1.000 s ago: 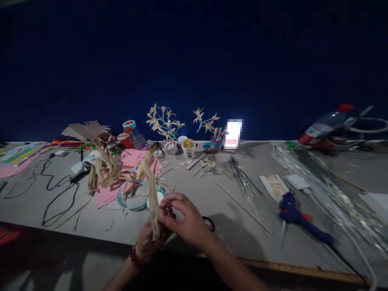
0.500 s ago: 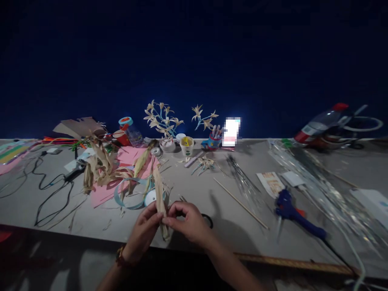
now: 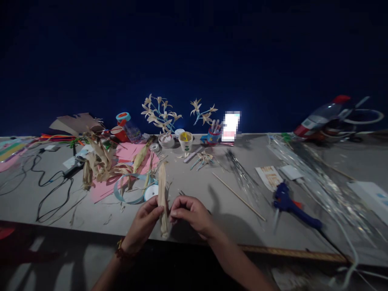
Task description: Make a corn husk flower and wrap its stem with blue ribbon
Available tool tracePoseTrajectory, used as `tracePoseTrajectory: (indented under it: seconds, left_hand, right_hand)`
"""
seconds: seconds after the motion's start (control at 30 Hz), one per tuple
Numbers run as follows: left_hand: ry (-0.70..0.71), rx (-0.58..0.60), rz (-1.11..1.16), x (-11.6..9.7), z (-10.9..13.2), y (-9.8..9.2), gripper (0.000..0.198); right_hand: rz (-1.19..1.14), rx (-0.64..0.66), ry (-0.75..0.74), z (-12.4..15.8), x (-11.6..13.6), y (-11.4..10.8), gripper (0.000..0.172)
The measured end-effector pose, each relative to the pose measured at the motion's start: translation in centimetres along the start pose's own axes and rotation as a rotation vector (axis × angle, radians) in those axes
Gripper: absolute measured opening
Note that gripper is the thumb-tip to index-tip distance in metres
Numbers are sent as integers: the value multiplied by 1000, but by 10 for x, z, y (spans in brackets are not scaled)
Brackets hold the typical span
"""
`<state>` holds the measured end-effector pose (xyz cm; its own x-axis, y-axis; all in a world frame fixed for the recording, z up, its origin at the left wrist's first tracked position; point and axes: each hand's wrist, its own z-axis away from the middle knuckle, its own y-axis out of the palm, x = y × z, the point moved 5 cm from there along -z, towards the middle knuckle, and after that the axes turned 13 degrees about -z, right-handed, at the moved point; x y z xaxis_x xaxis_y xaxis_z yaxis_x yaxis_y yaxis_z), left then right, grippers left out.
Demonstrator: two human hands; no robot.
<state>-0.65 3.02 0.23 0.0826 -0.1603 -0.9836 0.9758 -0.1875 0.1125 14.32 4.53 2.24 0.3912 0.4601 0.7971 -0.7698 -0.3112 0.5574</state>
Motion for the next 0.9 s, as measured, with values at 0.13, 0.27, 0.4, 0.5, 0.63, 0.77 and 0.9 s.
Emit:
tracePoseTrajectory:
  seconds: [0.13,0.27,0.4,0.5,0.63,0.77,0.9]
  left_hand:
    - [20,1,-40,-3,-1,1,21]
    - [22,-18,-67,-4,-3,3,22]
    - [34,10,-99,-3,-4,7,23]
    - [40,39,-114,-3,-5,10,24]
    - [40,36,-148,-2,-6,10,23]
    - [-9,52,-95,5,-5,11,24]
    - [-29,82,-94,5,-6,14,24]
  right_hand:
    - [85,-24,-71,1,7,-4,33]
    - [73,20,-66,0,4,-5,33]
    - [62,31,-29,-1,-3,-7,29]
    - [68,17,-6,-2,-6,-9,27]
    - [147,8,-3,0,-5,-10,22]
    - [198,-10,-23,3,-2,-11,22]
    - [188,-17,-3,5,-4,-13,28]
